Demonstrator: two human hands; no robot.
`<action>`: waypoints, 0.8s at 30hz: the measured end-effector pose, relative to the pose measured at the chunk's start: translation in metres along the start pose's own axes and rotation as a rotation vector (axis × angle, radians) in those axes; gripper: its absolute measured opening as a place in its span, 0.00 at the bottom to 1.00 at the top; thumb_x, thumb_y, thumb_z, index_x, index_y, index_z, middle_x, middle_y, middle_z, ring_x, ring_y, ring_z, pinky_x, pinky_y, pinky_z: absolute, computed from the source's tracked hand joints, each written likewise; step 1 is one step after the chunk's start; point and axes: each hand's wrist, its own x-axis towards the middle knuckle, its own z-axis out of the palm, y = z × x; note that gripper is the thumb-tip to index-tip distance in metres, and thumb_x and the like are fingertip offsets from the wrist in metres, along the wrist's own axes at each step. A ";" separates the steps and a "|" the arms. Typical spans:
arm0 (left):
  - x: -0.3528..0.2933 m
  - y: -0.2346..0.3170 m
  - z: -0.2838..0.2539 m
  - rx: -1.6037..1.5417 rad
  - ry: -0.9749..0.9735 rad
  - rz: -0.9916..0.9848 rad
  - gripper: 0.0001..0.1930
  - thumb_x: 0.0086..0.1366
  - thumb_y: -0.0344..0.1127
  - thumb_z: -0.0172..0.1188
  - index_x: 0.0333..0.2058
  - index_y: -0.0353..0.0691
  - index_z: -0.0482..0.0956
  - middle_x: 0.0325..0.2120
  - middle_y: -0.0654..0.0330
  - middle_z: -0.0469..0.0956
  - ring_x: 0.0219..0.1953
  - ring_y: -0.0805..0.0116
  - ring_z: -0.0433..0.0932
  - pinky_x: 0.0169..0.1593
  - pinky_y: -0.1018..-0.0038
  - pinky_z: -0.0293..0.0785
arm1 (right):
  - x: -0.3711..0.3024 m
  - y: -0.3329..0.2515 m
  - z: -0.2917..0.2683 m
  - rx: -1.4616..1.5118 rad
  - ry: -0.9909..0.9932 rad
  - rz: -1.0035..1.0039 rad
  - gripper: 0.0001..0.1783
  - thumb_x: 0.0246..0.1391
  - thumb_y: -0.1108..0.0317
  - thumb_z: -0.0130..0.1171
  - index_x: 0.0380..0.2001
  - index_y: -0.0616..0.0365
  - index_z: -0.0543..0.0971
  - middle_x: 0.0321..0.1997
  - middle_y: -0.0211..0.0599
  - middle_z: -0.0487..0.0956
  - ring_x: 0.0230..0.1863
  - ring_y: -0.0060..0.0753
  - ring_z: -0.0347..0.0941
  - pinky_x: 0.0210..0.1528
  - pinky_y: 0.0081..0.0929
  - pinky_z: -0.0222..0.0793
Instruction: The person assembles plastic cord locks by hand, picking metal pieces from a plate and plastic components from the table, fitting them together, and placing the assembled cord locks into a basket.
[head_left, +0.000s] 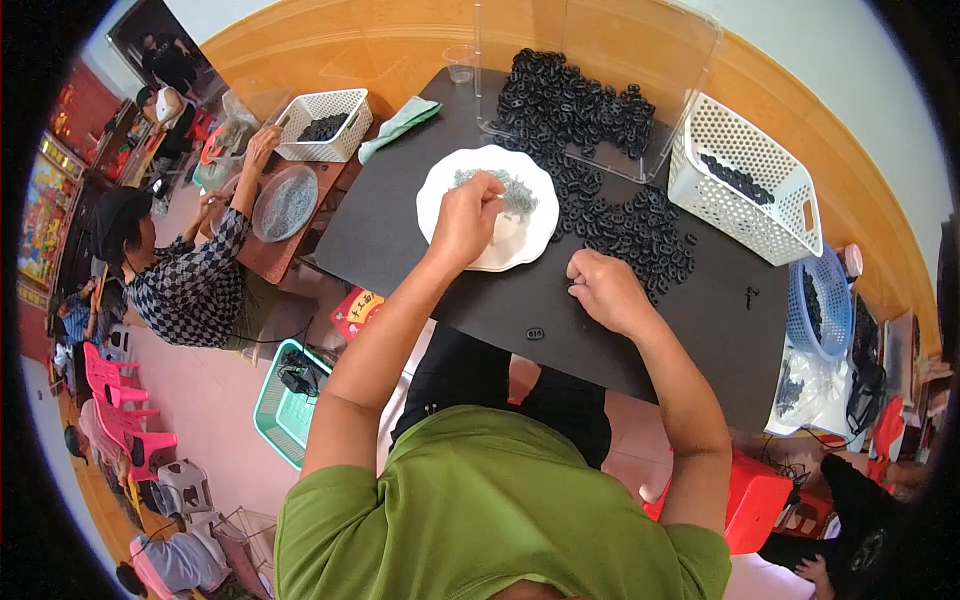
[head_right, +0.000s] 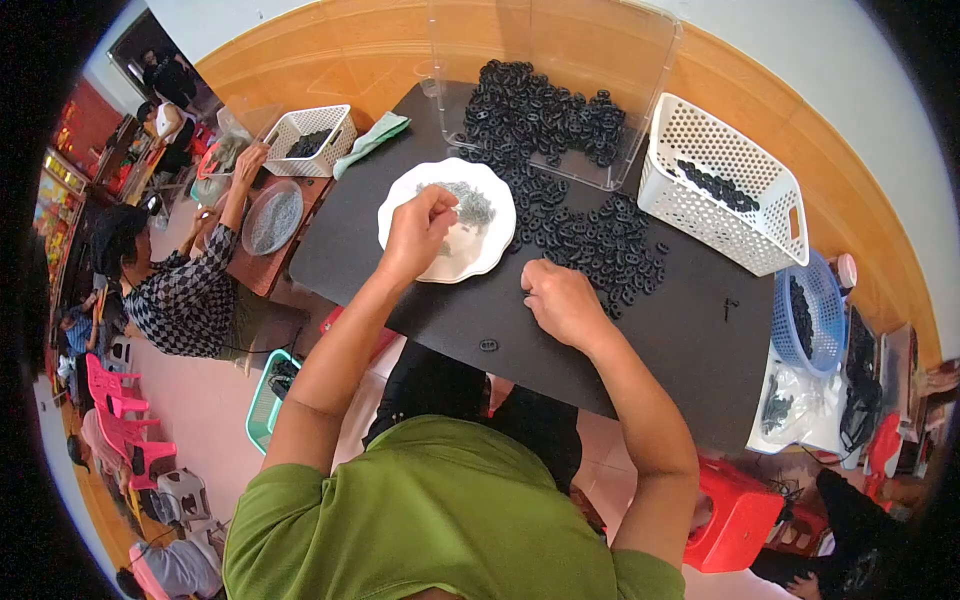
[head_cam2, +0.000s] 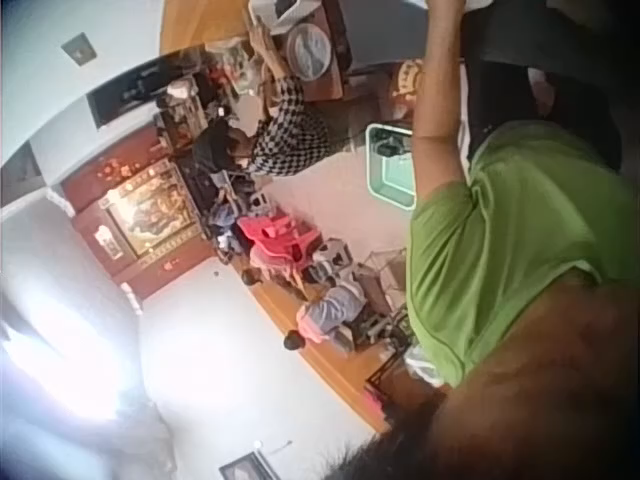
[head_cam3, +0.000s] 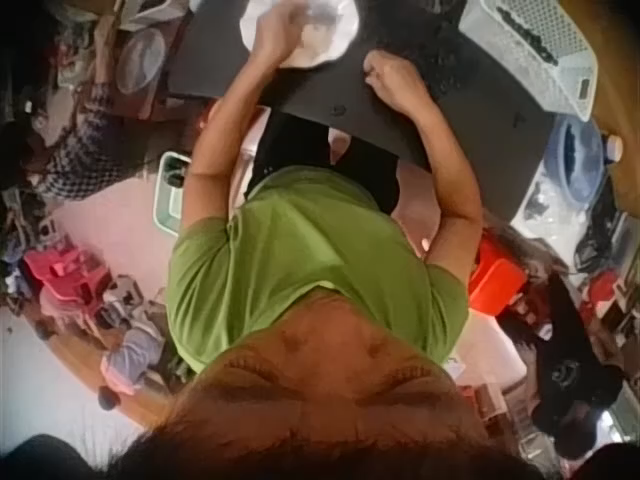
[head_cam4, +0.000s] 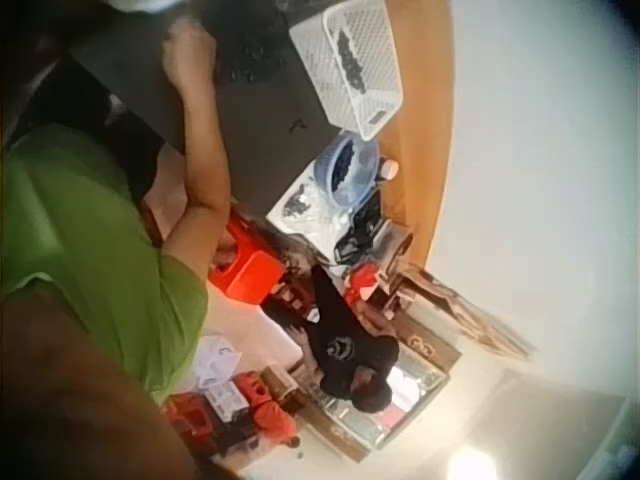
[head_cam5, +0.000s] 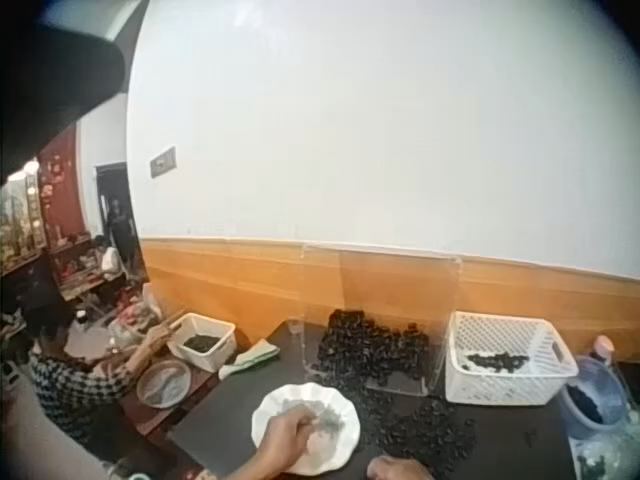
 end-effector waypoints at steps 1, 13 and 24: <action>-0.003 0.001 -0.003 -0.296 -0.045 -0.177 0.04 0.56 0.24 0.53 0.31 0.30 0.72 0.22 0.58 0.75 0.21 0.70 0.73 0.27 0.77 0.71 | -0.001 0.002 0.001 0.086 0.038 -0.005 0.09 0.38 0.77 0.60 0.25 0.61 0.71 0.26 0.40 0.72 0.29 0.41 0.72 0.30 0.34 0.67; -0.027 0.027 -0.009 -1.086 -0.251 -0.339 0.03 0.58 0.26 0.55 0.30 0.33 0.75 0.22 0.63 0.74 0.20 0.79 0.70 0.25 0.84 0.68 | 0.027 -0.024 -0.025 1.050 0.191 0.160 0.02 0.49 0.77 0.54 0.28 0.65 0.73 0.23 0.30 0.73 0.21 0.18 0.69 0.20 0.14 0.68; -0.037 0.052 0.000 -1.117 -0.268 -0.317 0.05 0.61 0.28 0.52 0.30 0.31 0.74 0.22 0.63 0.74 0.21 0.80 0.70 0.23 0.85 0.69 | 0.019 -0.033 -0.008 1.126 0.210 0.103 0.05 0.52 0.73 0.53 0.28 0.64 0.72 0.26 0.34 0.75 0.24 0.19 0.70 0.24 0.15 0.70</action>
